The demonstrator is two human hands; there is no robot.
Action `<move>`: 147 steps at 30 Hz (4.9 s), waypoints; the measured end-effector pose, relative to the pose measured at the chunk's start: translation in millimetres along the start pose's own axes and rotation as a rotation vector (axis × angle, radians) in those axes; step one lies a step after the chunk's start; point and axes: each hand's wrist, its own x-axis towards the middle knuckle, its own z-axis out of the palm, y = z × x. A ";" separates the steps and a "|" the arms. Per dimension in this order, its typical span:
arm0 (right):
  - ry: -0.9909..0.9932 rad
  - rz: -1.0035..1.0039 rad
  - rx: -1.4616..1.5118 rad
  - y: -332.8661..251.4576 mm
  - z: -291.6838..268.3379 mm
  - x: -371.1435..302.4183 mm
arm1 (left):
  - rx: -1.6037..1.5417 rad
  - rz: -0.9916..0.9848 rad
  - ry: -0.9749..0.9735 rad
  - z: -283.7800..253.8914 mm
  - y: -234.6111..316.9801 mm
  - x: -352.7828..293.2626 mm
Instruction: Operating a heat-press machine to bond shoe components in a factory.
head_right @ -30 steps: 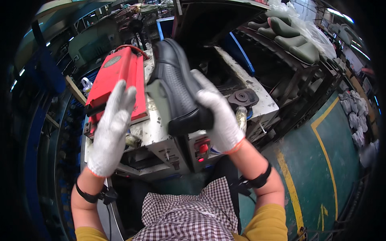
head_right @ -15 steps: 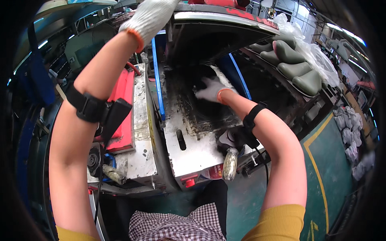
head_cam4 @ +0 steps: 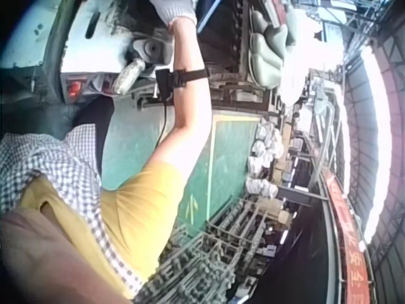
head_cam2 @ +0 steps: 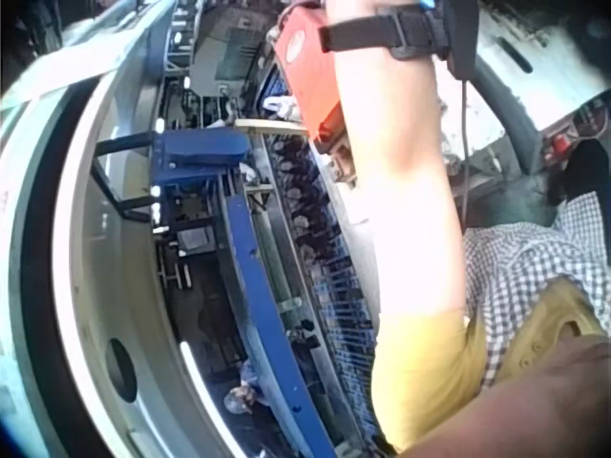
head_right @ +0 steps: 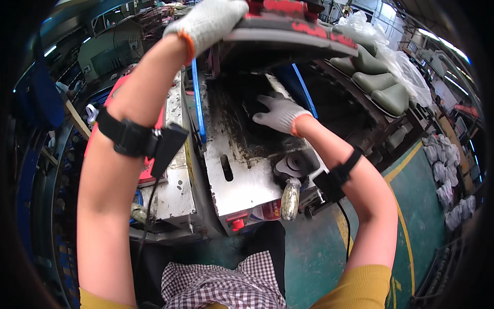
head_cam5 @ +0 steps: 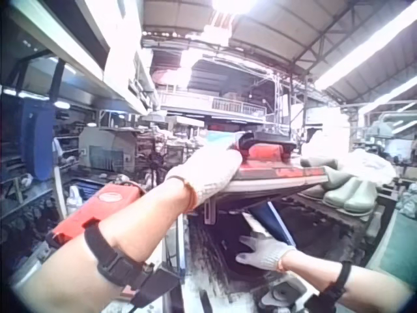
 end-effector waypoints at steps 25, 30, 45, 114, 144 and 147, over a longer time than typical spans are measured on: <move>0.686 -0.305 -0.212 -27.4 70.4 -220.1 | 0.505 -0.419 -0.047 137.5 -11.2 -250.0; 0.862 0.011 -0.280 76.7 90.0 -228.6 | 0.508 -0.359 -0.031 149.3 -7.6 -245.3; 0.687 -0.223 -0.024 -39.5 14.9 -124.5 | 0.400 -0.447 -0.383 31.1 46.6 -244.8; 0.816 -0.217 0.014 -14.1 50.7 -78.6 | 0.767 -0.619 -0.324 -169.9 -31.4 -296.4; 0.804 -0.185 0.010 -10.5 52.7 -78.8 | 0.803 -0.563 -0.283 -167.9 -37.6 -300.3; 0.796 -0.182 0.008 -11.4 51.8 -79.4 | 0.799 -0.549 -0.267 -166.5 -39.2 -301.2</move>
